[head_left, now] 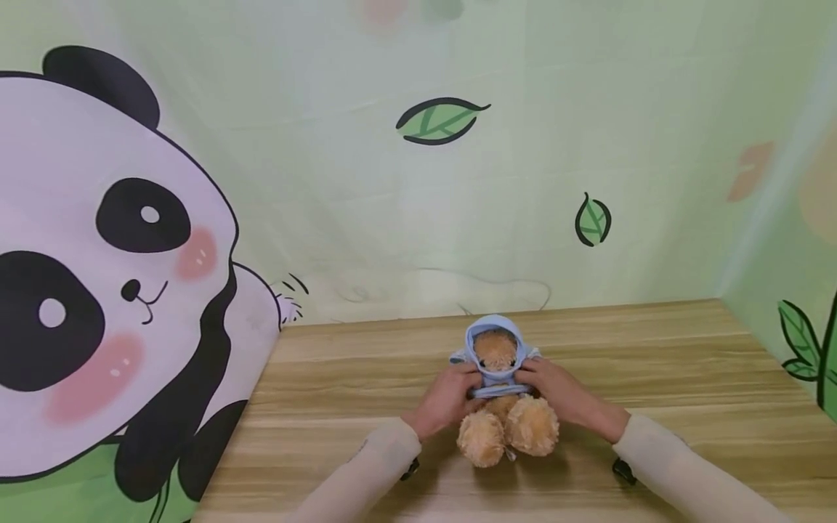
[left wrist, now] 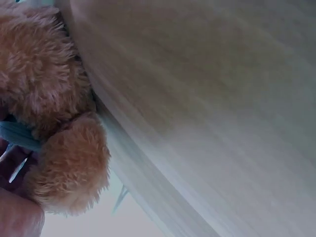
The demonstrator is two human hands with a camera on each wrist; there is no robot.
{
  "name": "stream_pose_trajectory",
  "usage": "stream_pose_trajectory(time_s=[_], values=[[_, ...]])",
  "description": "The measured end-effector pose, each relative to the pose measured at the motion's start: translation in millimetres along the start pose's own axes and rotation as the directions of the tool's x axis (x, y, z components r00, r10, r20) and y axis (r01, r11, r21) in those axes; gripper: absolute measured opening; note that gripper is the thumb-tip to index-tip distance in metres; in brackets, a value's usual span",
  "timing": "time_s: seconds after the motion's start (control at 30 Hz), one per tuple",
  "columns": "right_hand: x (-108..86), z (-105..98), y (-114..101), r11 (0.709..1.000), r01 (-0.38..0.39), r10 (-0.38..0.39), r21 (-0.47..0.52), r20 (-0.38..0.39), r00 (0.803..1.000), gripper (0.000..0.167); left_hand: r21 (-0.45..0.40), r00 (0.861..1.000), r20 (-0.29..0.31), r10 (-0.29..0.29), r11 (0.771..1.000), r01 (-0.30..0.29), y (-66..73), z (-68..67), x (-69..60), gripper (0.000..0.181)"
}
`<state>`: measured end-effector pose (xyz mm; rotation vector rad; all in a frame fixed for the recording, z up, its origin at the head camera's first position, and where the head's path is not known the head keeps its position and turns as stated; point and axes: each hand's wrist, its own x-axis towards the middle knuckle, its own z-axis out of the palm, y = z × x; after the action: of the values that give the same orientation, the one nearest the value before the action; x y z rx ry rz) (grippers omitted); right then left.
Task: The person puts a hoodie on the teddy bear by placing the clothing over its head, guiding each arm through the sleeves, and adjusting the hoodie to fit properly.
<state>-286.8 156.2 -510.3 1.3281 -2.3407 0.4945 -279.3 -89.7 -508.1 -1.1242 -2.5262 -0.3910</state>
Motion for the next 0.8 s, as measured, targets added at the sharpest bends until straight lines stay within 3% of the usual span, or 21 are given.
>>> stream_pose_trajectory(time_s=[0.07, 0.13, 0.23, 0.33, 0.53, 0.7, 0.8], values=[[-1.9, 0.8, 3.2, 1.000, -0.017, 0.016, 0.018, 0.020, 1.000, 0.020, -0.024, 0.999, 0.036, -0.020, 0.999, 0.021, -0.1, -2.2, 0.0, 0.022], [-3.5, -1.0, 3.8, 0.995, -0.085, 0.082, 0.060, 0.058, 0.995, 0.015, -0.058, 0.995, 0.078, -0.057, 0.996, 0.062, -1.0, -3.4, -0.7, 0.019], [-5.3, -3.7, 4.7, 0.972, -0.205, 0.190, 0.119, 0.126, 0.974, 0.042, -0.117, 0.986, 0.126, -0.110, 0.985, 0.125, -3.1, -4.3, -2.8, 0.029], [-5.9, -5.3, 4.9, 0.947, -0.279, 0.254, 0.159, 0.159, 0.954, 0.063, -0.146, 0.983, 0.141, -0.116, 0.980, 0.136, -5.4, -4.2, -4.3, 0.043], [-6.0, -3.1, 4.8, 0.976, -0.185, 0.176, 0.112, 0.089, 0.980, 0.062, -0.125, 0.994, 0.103, -0.048, 0.990, 0.061, -6.3, -0.7, -4.0, 0.041], [-2.0, -4.4, 0.1, 0.995, -0.064, 0.063, 0.072, 0.007, 0.998, 0.049, -0.137, 0.996, 0.077, -0.049, 0.989, 0.059, -4.5, 0.3, -1.1, 0.031], [-0.8, -3.4, -1.8, 0.996, -0.061, 0.062, 0.065, -0.019, 0.998, 0.036, -0.128, 0.996, 0.075, -0.055, 0.990, 0.064, -3.8, 0.9, 0.1, 0.024]])
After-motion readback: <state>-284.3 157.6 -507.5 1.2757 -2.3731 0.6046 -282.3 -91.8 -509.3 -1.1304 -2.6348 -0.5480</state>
